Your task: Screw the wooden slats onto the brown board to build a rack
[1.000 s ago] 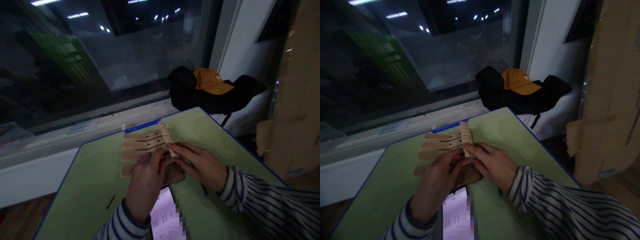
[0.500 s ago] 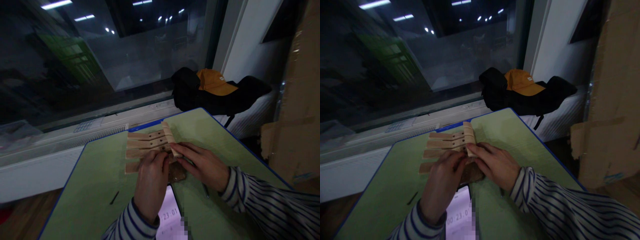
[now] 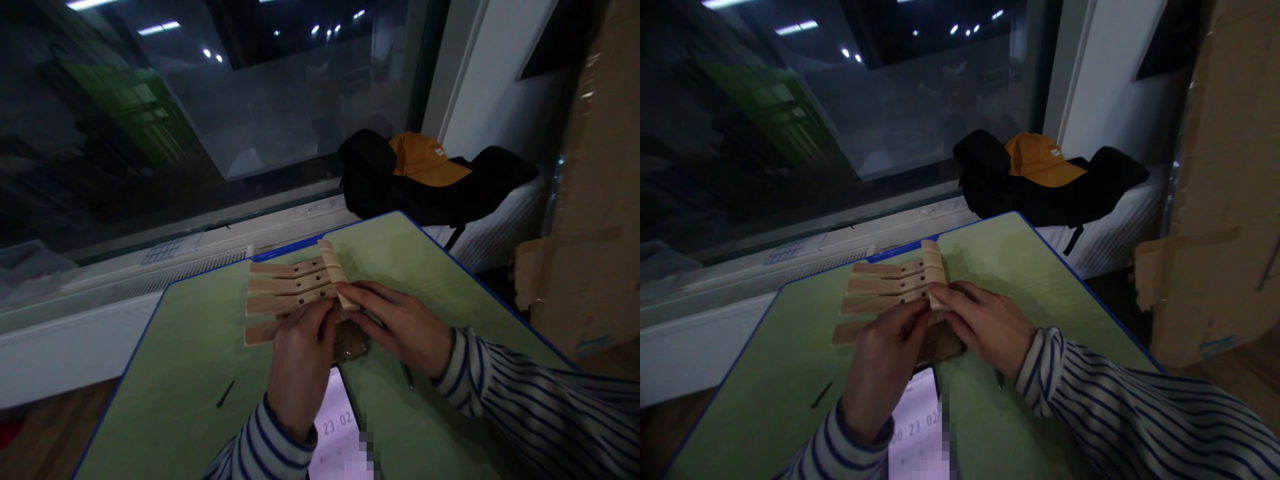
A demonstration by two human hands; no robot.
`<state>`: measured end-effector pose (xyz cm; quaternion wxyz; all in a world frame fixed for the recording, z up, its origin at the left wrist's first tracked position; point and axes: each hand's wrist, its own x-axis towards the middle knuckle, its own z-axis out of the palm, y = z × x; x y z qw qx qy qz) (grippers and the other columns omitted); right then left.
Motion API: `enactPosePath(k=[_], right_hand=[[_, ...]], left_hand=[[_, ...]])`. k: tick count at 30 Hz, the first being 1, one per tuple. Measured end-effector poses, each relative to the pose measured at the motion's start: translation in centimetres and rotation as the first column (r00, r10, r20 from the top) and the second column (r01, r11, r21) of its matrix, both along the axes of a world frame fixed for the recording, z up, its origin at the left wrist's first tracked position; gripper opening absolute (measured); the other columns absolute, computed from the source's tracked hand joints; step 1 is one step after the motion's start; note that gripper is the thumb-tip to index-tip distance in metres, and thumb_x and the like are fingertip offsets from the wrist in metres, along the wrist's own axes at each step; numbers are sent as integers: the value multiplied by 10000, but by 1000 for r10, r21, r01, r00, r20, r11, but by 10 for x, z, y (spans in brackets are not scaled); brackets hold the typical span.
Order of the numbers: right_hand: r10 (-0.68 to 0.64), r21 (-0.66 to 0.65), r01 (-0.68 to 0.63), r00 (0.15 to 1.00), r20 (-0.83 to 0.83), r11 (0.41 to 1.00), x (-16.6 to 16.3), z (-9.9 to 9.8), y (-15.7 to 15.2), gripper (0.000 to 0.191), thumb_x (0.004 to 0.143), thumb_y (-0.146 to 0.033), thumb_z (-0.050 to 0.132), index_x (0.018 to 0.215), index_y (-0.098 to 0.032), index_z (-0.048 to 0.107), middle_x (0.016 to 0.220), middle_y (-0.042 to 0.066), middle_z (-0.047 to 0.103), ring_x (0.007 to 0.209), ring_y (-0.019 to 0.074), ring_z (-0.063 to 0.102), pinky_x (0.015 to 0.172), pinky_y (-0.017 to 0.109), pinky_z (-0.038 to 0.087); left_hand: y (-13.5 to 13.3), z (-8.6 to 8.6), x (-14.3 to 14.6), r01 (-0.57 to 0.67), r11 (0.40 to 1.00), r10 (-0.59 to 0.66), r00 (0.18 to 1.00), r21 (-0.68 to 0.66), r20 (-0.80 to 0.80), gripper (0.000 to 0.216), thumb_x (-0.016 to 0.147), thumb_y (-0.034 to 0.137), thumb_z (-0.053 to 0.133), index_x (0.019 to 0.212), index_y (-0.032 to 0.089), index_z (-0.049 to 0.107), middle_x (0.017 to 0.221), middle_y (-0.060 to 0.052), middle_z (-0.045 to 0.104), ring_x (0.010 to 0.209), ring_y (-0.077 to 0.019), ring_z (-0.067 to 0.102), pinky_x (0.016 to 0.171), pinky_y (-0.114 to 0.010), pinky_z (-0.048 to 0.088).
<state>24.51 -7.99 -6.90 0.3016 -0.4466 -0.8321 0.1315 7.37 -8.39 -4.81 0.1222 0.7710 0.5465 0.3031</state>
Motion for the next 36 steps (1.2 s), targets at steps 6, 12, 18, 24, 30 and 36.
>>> enactPosePath(k=[6, 12, 18, 24, 30, 36], right_hand=[[-1, -8, 1, 1000, -7, 1000, -1, 1, 0, 469, 902, -220, 428, 1364, -252, 352, 1247, 75, 538, 1068, 198, 558, 884, 391, 501], [-8, -34, 8, 1000, -10, 999, -3, 5, -2, 448, 904, -205, 419, 1350, -235, 378, 1222, 78, 552, 1050, 194, 566, 884, 379, 495], [-2, -54, 2, 1000, -11, 999, -3, 6, -2, 464, 904, -203, 415, 1364, -229, 360, 1141, 85, 591, 992, 195, 593, 855, 381, 505], [17, -55, -18, 999, -28, 998, -2, 4, -3, 472, 912, -193, 398, 1378, -224, 330, 1136, 87, 586, 998, 190, 586, 848, 374, 506], [17, -51, -19, 999, -40, 999, -3, 3, -3, 452, 920, -207, 388, 1369, -219, 340, 1133, 87, 585, 1005, 189, 583, 855, 380, 504], [31, -43, -33, 998, -45, 999, -2, 1, -2, 464, 924, -214, 383, 1379, -254, 306, 1170, 74, 573, 1026, 186, 574, 871, 373, 500]], left_hand=[[-1, 1, -5, 40, 995, -35, 998, 96, -57, 167, 820, 100, 564, 907, 190, 675, 860, -18, 717, 731, -159, 667, 688, -258, 523], [2, 3, -11, 75, 983, -49, 987, 166, -156, 145, 817, 122, 557, 860, 137, 695, 841, -59, 724, 730, -184, 673, 710, -288, 541], [2, 4, -12, 58, 987, -33, 986, 153, -160, 135, 803, 125, 578, 840, 152, 706, 826, -43, 735, 707, -180, 679, 711, -284, 547], [2, 6, -9, 68, 985, -39, 984, 160, -175, 126, 795, 107, 583, 816, 150, 700, 797, -46, 732, 688, -186, 676, 670, -288, 540], [-1, 5, -8, 104, 975, -62, 976, 195, -211, 130, 806, 102, 560, 774, 144, 678, 782, -58, 721, 680, -195, 671, 640, -296, 526], [-2, 2, -9, 110, 971, -67, 978, 213, -199, 135, 818, 102, 547, 767, 156, 659, 773, -40, 713, 685, -181, 668, 644, -271, 516]])
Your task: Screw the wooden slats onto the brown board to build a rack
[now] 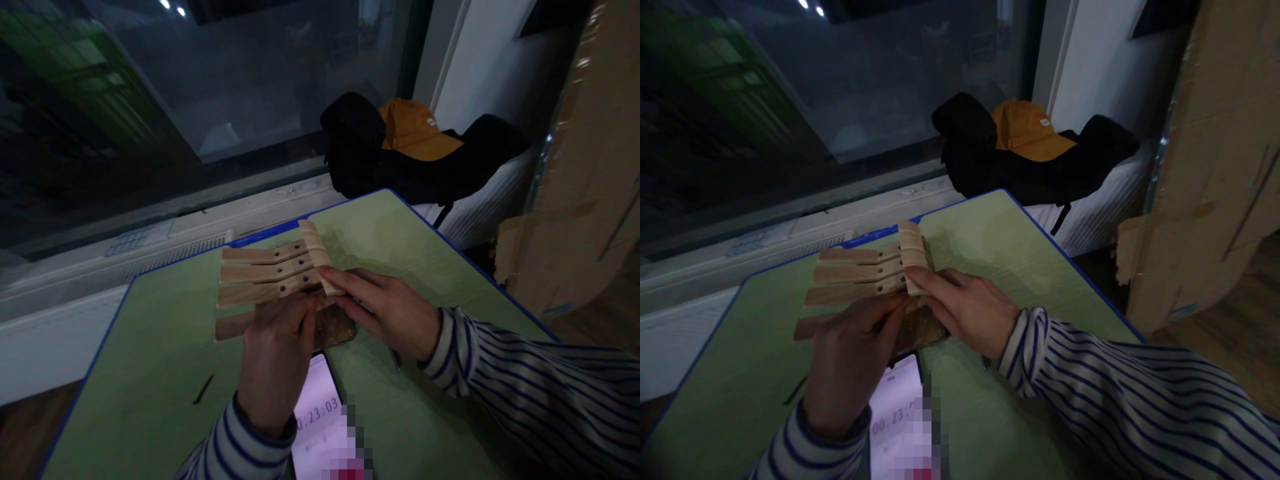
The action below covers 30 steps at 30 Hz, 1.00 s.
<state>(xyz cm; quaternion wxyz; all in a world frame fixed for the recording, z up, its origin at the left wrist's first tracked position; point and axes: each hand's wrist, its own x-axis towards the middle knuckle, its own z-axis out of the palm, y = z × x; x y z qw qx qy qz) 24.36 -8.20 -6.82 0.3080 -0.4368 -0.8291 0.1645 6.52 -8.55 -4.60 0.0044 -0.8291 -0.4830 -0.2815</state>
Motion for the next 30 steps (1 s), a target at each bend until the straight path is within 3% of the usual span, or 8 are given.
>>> enactPosePath(k=[11, 24, 30], right_hand=[[-4, -14, 4, 1000, 10, 1000, -1, 3, 0, 447, 918, -204, 392, 1362, -216, 337, 1165, 81, 584, 1019, 187, 583, 878, 370, 498], [-3, -23, 3, 1000, 6, 1000, -1, 4, 0, 451, 907, -198, 406, 1352, -227, 341, 1149, 91, 596, 1006, 197, 594, 849, 394, 514], [-3, -24, 3, 1000, 15, 1000, 0, 3, -1, 460, 906, -196, 412, 1359, -214, 336, 1137, 93, 594, 999, 192, 596, 856, 378, 511]], left_hand=[[-1, 0, -1, 4, 999, -4, 1000, -45, -8, 178, 829, 81, 507, 789, 167, 657, 762, -30, 702, 662, -171, 651, 621, -272, 491], [0, -7, 0, 40, 999, -40, 999, 17, 20, 176, 844, 91, 486, 810, 149, 649, 781, -50, 698, 719, -177, 650, 694, -294, 525], [0, -7, 1, -13, 1000, 14, 999, -13, 49, 133, 823, 101, 542, 789, 166, 652, 777, -40, 704, 681, -182, 652, 656, -306, 516]])
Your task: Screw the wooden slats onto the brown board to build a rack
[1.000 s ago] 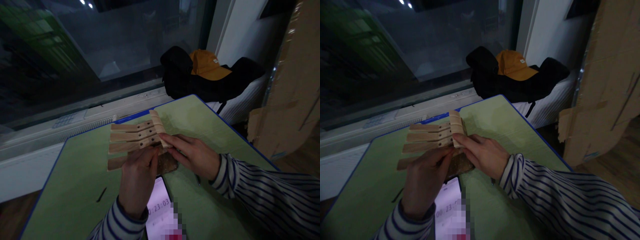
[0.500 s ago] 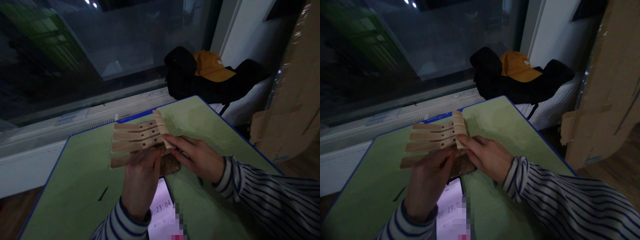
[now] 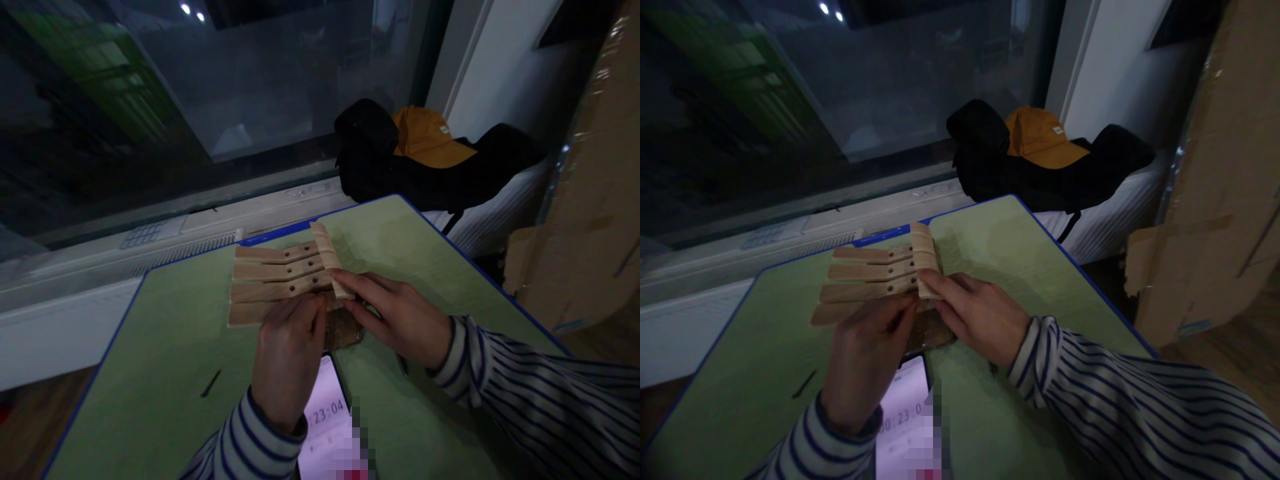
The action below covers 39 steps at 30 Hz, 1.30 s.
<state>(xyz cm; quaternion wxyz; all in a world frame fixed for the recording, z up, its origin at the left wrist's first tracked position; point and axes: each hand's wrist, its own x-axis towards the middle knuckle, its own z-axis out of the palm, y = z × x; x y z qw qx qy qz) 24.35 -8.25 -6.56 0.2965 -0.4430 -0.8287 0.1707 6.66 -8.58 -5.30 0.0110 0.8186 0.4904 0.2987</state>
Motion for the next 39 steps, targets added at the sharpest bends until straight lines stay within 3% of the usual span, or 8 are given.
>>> enactPosePath(k=[10, 15, 20, 24, 27, 31, 34, 39], right_hand=[[1, 18, -1, 1000, -4, 1000, 0, -1, 0, 478, 919, -198, 390, 1384, -255, 294, 1157, 85, 590, 1021, 196, 591, 857, 402, 513], [-5, 14, 5, 1000, 2, 1000, 0, -1, 0, 479, 920, -207, 391, 1387, -254, 296, 1162, 88, 589, 1030, 203, 586, 860, 406, 512], [-17, -1, 17, 1000, 22, 1000, -1, -1, -1, 461, 925, -212, 380, 1380, -236, 311, 1167, 91, 583, 1029, 199, 584, 878, 395, 501], [-20, -9, 20, 999, 29, 1000, 0, -1, 0, 457, 925, -222, 378, 1377, -248, 313, 1150, 84, 589, 997, 194, 597, 864, 390, 508], [-23, -4, 23, 999, 24, 1000, 1, -2, 0, 468, 922, -216, 384, 1381, -260, 300, 1155, 75, 583, 995, 183, 594, 864, 376, 506], [-20, 17, 20, 1000, 17, 1000, 2, -2, 1, 498, 911, -197, 408, 1388, -264, 281, 1153, 66, 582, 990, 164, 591, 857, 338, 508], [-16, 36, 15, 1000, 25, 999, 3, -2, 0, 506, 908, -195, 415, 1390, -261, 275, 1148, 63, 590, 981, 156, 598, 843, 317, 515], [-35, 73, 31, 998, 48, 997, 4, -4, -1, 503, 907, -193, 417, 1387, -257, 281, 1192, 74, 583, 1005, 164, 601, 854, 321, 516]], left_hand=[[-1, 0, 0, -46, 997, 51, 995, -64, 84, 196, 831, 148, 561, 1004, 185, 645, 908, -37, 712, 769, -174, 668, 744, -297, 530], [-1, 2, 3, -40, 997, 43, 998, -63, 55, 190, 828, 161, 570, 1002, 170, 648, 901, -44, 706, 786, -183, 660, 769, -302, 527], [-17, 14, -18, -69, 993, 68, 998, 96, 7, 175, 820, 192, 601, 990, 162, 625, 892, -52, 672, 808, -187, 629, 759, -304, 516], [-30, 24, -49, -340, 918, 332, 941, 203, 73, 200, 823, 243, 609, 1018, 205, 612, 985, -64, 607, 817, -190, 575, 760, -334, 483], [-28, 22, -59, -455, 890, 442, 878, 35, 185, 301, 813, 319, 617, 1093, 215, 581, 1005, -56, 590, 693, -153, 536, 610, -286, 485], [-23, 11, -59, -419, 881, 471, 822, -219, 321, 435, 771, 429, 638, 1155, 248, 541, 804, -4, 608, 616, -142, 549, 489, -236, 465], [-22, 5, -59, -420, 876, 481, 799, -239, 360, 422, 767, 432, 639, 1135, 242, 556, 704, 17, 599, 576, -136, 552, 491, -233, 468], [-24, -1, -65, -409, 891, 453, 803, -196, 387, 356, 776, 402, 645, 1092, 254, 580, 939, -13, 645, 632, -123, 585, 571, -258, 489]])
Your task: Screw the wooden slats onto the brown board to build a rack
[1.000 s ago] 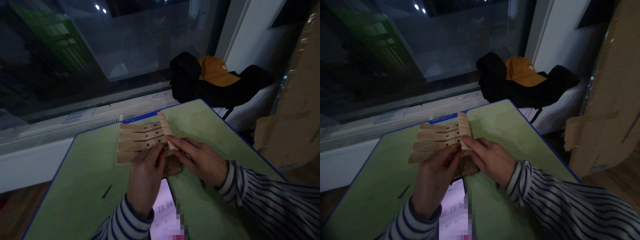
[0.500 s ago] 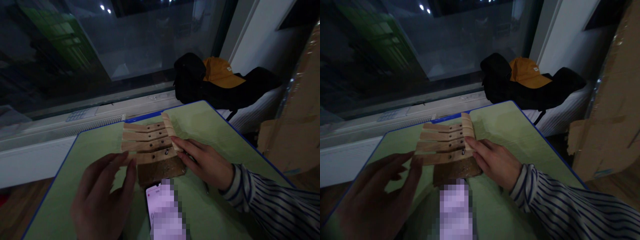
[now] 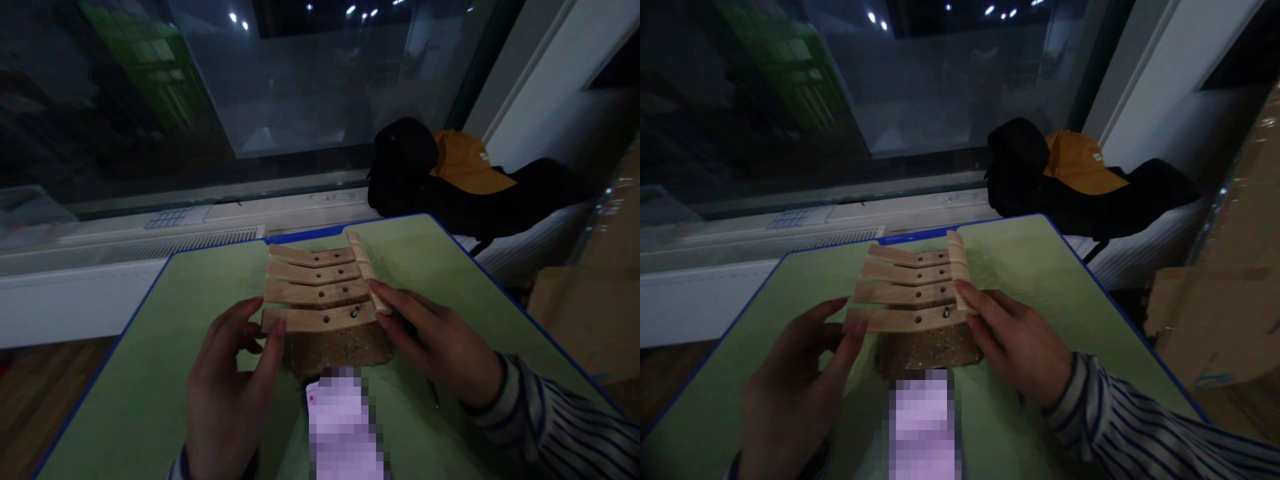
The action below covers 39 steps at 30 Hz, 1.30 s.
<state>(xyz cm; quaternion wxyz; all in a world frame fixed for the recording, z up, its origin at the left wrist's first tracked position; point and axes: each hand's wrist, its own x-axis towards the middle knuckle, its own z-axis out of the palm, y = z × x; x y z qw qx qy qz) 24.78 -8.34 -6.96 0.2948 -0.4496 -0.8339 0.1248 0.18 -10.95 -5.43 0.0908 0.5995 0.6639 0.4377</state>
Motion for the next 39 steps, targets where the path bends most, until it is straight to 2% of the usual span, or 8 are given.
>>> enactPosePath(k=[3, 8, 14, 18, 24, 28, 32, 39], right_hand=[[-8, 10, 8, 999, 32, 1000, 1, 0, -1, 513, 905, -191, 424, 1393, -249, 277, 1205, 78, 581, 1010, 160, 602, 855, 305, 516], [-28, 53, 23, 995, 95, 998, 3, 5, -3, 540, 894, -199, 453, 1401, -226, 268, 1236, 84, 573, 1056, 169, 586, 883, 302, 507], [-145, 322, 71, 967, 211, 944, 10, 25, -7, 446, 849, -253, 550, 1274, -165, 452, 1185, 111, 577, 1037, 202, 576, 880, 337, 502], [-160, 447, 17, 945, 284, 894, 9, 48, -13, 419, 836, -261, 571, 1232, -148, 494, 1149, 123, 589, 999, 231, 568, 828, 390, 490], [-130, 493, -101, 902, 412, 864, -10, 66, -6, 259, 840, -264, 555, 1068, -161, 623, 1152, 140, 603, 960, 289, 563, 768, 473, 473], [-136, 477, -119, 875, 465, 871, -22, 62, 0, 210, 825, -245, 572, 998, -171, 664, 1162, 135, 614, 1018, 302, 550, 852, 522, 442], [-146, 450, -111, 855, 498, 886, -27, 56, 3, 195, 817, -245, 582, 970, -163, 672, 1216, 129, 591, 1126, 307, 503, 969, 565, 344], [-141, 456, -140, 838, 528, 879, -31, 51, 5, 205, 859, -181, 485, 870, -140, 686, 1228, 158, 581, 1153, 342, 488, 977, 621, 302]], left_hand=[[0, -2, -1, 2, 1000, -2, 1000, 8, 26, 335, 777, 395, 649, 1078, 263, 586, 997, -16, 640, 651, -120, 592, 580, -257, 489], [0, -3, -2, -16, 1000, 16, 1000, -14, 24, 344, 770, 403, 656, 1078, 267, 586, 950, -11, 642, 655, -126, 582, 570, -259, 485], [-1, -8, -6, 24, 1000, -23, 996, -19, 84, 349, 771, 384, 665, 1091, 277, 575, 918, -1, 640, 687, -131, 600, 619, -274, 496], [-1, -8, -6, 59, 998, -59, 994, 2, 91, 321, 778, 355, 662, 1077, 272, 580, 879, 5, 630, 694, -130, 597, 623, -264, 490], [-1, -8, -4, 96, 995, -98, 988, 23, 122, 287, 788, 331, 652, 1055, 253, 581, 893, 1, 611, 723, -133, 587, 650, -261, 495], [0, -10, -2, 121, 992, -122, 981, 18, 154, 274, 797, 325, 642, 1054, 257, 578, 957, -1, 608, 734, -129, 592, 660, -263, 507], [1, -11, -1, 134, 991, -134, 977, 15, 167, 270, 805, 295, 635, 1065, 261, 573, 982, 1, 607, 738, -130, 601, 661, -269, 516], [1, -13, 0, 135, 990, -140, 971, 37, 195, 263, 803, 266, 638, 1058, 255, 576, 1000, 1, 606, 753, -125, 610, 687, -265, 521]])
